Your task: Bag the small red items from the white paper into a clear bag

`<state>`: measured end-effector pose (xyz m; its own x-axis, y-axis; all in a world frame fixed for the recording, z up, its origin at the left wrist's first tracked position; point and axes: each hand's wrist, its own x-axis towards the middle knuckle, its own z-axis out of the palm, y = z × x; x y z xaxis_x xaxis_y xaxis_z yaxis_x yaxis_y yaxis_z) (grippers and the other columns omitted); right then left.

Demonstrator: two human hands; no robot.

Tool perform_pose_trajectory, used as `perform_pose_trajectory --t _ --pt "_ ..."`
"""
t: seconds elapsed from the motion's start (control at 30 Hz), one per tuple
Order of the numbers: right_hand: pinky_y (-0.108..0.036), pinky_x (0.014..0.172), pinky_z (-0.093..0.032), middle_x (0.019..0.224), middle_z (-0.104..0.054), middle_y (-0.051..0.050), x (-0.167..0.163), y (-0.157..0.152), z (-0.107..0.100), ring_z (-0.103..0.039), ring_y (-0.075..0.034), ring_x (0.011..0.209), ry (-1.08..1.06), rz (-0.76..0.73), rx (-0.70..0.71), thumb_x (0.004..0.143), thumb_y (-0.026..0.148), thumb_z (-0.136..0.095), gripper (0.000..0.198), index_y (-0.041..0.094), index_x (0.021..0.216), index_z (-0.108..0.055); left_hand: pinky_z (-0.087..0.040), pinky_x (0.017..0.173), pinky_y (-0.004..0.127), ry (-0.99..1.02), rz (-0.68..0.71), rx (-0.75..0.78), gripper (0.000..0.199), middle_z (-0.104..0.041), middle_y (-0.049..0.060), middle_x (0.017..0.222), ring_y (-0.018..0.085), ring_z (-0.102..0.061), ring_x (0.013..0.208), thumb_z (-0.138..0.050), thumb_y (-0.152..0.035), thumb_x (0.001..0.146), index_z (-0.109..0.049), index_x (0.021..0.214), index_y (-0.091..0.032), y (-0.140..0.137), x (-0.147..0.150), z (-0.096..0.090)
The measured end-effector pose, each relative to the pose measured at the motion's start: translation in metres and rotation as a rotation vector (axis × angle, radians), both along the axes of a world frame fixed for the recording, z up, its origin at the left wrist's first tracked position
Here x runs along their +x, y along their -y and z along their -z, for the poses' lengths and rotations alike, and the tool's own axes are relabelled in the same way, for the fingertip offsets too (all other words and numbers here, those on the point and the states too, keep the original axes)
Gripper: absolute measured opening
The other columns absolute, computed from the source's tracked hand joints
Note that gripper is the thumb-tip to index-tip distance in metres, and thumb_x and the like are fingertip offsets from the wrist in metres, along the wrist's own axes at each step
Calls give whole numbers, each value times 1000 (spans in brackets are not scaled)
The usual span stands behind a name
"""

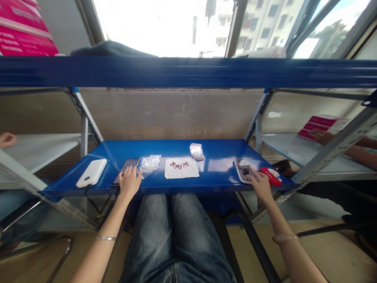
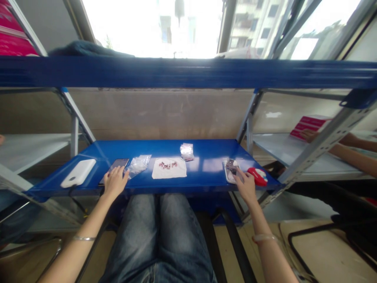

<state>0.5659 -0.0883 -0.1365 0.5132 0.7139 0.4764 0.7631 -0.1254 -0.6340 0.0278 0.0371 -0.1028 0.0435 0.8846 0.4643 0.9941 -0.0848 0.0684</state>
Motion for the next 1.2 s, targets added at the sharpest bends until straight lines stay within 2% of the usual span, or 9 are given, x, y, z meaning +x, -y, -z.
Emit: perform_pose_trajectory --t 0.27,0.43,0.57,0.63,0.73,0.83,0.93,1.03,1.2 --pt "-55 95 -33 143 -27 -11 -40 1 -37 -39 -41 122 205 168 -461 84 63 -37 53 39 129 -51 -26 101 48 41 41 49 46 -57 21 125 32 -48 121 -36 -40 90 -61 114 -9 -3 -2 5" --pt "-54 95 -31 145 -25 -15 -51 1 -41 -38 -40 123 179 224 -424 84 64 -36 60 34 136 -42 -27 100 49 130 95 111 29 -60 20 122 32 -50 119 -49 -32 85 -62 102 -13 -3 -2 6" --pt "-59 95 -27 146 -22 -21 -74 0 -51 -31 -43 127 224 284 -276 85 57 -40 64 22 138 -40 -40 88 43 460 105 168 17 -69 14 98 29 -61 99 -56 -27 78 -60 91 -16 1 1 -10" --pt "-60 95 -28 142 -29 -22 -97 -1 -64 -34 -42 126 246 188 -182 85 53 -43 60 18 134 -47 -47 74 35 771 91 213 19 -68 7 80 23 -65 78 -60 -29 75 -58 90 -17 8 9 -26" --pt "-52 93 -36 119 -56 -17 -149 -1 -93 -51 -33 111 181 -243 -13 86 47 -46 45 18 118 -60 -47 64 27 1122 153 286 34 -65 2 72 17 -63 64 -72 -32 65 -57 92 -17 29 33 -55" --pt "-36 79 -48 95 -65 -10 -210 5 -120 -61 -21 85 -49 -678 68 87 39 -51 30 18 104 -65 -46 60 23 1251 274 297 28 -63 0 68 14 -60 62 -75 -33 62 -58 78 -17 62 68 -78" --pt "-30 76 -49 92 -67 -6 -257 12 -133 -62 -18 83 -166 -911 78 82 35 -62 27 19 104 -64 -47 62 23 1242 394 207 21 -64 1 67 14 -61 63 -73 -34 68 -61 70 -16 96 103 -88" --pt "-29 76 -49 91 -68 -5 -277 18 -133 -63 -17 83 -236 -980 81 80 31 -65 25 18 102 -65 -50 65 25 1276 434 80 19 -69 3 71 17 -65 67 -68 -36 74 -66 73 -16 120 125 -88" --pt "-30 75 -49 89 -68 -4 -272 20 -129 -63 -17 81 -230 -841 103 81 25 -63 21 19 101 -63 -53 79 29 1346 551 -112 30 -73 7 93 23 -67 92 -55 -40 85 -71 92 -16 136 135 -90"
